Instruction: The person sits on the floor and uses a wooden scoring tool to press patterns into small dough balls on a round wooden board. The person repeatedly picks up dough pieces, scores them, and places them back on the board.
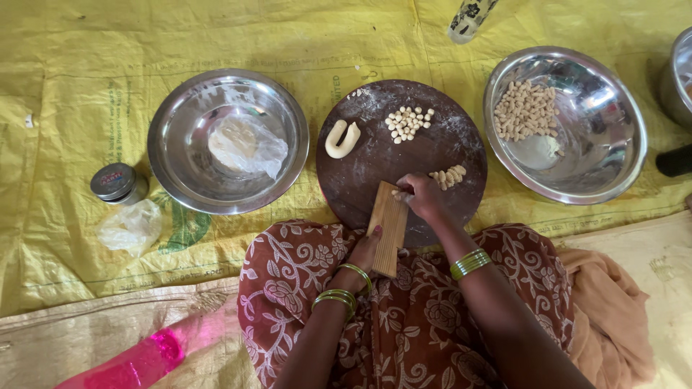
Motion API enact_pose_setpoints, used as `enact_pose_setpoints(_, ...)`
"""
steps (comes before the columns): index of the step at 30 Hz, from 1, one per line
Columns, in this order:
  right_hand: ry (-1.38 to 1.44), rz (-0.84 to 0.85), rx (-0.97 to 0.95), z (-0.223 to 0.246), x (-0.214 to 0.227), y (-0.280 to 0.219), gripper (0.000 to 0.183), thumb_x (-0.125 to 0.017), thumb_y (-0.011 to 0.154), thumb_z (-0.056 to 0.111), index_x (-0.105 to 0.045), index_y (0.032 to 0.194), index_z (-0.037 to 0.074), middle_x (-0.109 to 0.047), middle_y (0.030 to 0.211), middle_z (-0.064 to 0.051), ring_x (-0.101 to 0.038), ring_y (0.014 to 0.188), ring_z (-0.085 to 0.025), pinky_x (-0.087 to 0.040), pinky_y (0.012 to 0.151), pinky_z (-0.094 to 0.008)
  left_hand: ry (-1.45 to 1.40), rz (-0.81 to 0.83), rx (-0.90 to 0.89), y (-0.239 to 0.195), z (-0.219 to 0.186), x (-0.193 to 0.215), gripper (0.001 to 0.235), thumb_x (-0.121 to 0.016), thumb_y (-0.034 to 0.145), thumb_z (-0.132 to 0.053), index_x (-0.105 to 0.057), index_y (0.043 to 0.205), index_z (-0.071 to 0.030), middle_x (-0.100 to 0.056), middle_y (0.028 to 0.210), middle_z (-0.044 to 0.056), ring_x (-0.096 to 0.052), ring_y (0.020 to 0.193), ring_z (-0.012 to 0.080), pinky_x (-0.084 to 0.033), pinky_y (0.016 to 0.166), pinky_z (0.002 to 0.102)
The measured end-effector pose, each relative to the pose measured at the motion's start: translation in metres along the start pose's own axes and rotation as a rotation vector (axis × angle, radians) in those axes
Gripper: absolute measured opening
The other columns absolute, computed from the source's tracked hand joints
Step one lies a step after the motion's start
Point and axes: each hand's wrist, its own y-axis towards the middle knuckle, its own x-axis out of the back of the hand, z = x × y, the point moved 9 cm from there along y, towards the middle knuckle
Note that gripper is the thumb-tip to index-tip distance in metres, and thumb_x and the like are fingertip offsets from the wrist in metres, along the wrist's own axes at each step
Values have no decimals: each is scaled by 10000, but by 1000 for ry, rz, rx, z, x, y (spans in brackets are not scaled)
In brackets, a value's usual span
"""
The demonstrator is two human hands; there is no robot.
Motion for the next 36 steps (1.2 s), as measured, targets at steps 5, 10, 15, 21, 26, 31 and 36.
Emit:
enact_pose_setpoints(5,12,-81,8,-22,-2,24,174,-732,933,172,-763,1093,114,-788,1089,-80,-761,932,-195,-601,854,-354,7,-32,-17,12,6,4,848,-369,983,-686,-494,1462,2,-694,1232,148,-693,1058,211,-525,964,358)
enact_pose_setpoints(10,-36,-55,-18,-26,-4,23,232,-648,934,28,-771,1103,130,-770,1105,-86,-762,919,-212,-607,826,-356,-51,-12,-17,19,13,5,839,-399,976,-675,-486,1469,-1,-681,1266,146,-686,1066,212,-530,964,365)
enact_pose_setpoints(15,-101,-135,244,12,9,2,198,-728,902,52,-741,1100,50,-753,1076,-140,-734,958,-263,-590,859,-377,-66,-6,-24,19,12,4,826,-404,975,-664,-493,1459,0,-689,1245,154,-693,1032,215,-545,916,353)
enact_pose_setpoints(21,5,-444,48,-12,63,-1,161,-723,935,67,-743,1094,81,-752,1115,-127,-735,964,-230,-601,844,-345,-56,-32,-11,11,7,3,806,-416,986,-641,-509,1435,23,-707,1166,156,-704,950,219,-567,856,363)
enact_pose_setpoints(26,36,-608,-165,-82,113,2,172,-764,909,95,-749,1081,92,-754,1113,-122,-750,935,-206,-611,848,-330,13,-16,0,7,2,0,827,-362,991,-670,-508,1419,22,-713,1098,149,-708,902,209,-577,834,360)
enact_pose_setpoints(31,-18,-559,-154,-122,118,3,168,-821,873,107,-773,1022,46,-771,1024,-139,-738,853,-244,-585,808,-377,-6,-4,-21,12,5,0,839,-369,982,-673,-566,1363,48,-716,1060,169,-712,861,224,-585,800,375)
enact_pose_setpoints(36,-284,-539,59,-98,112,10,234,-879,846,223,-785,932,26,-727,945,-199,-681,856,-350,-533,776,-464,22,-26,-21,19,9,3,862,-393,981,-693,-529,1396,50,-698,1173,160,-690,1005,222,-544,921,370)
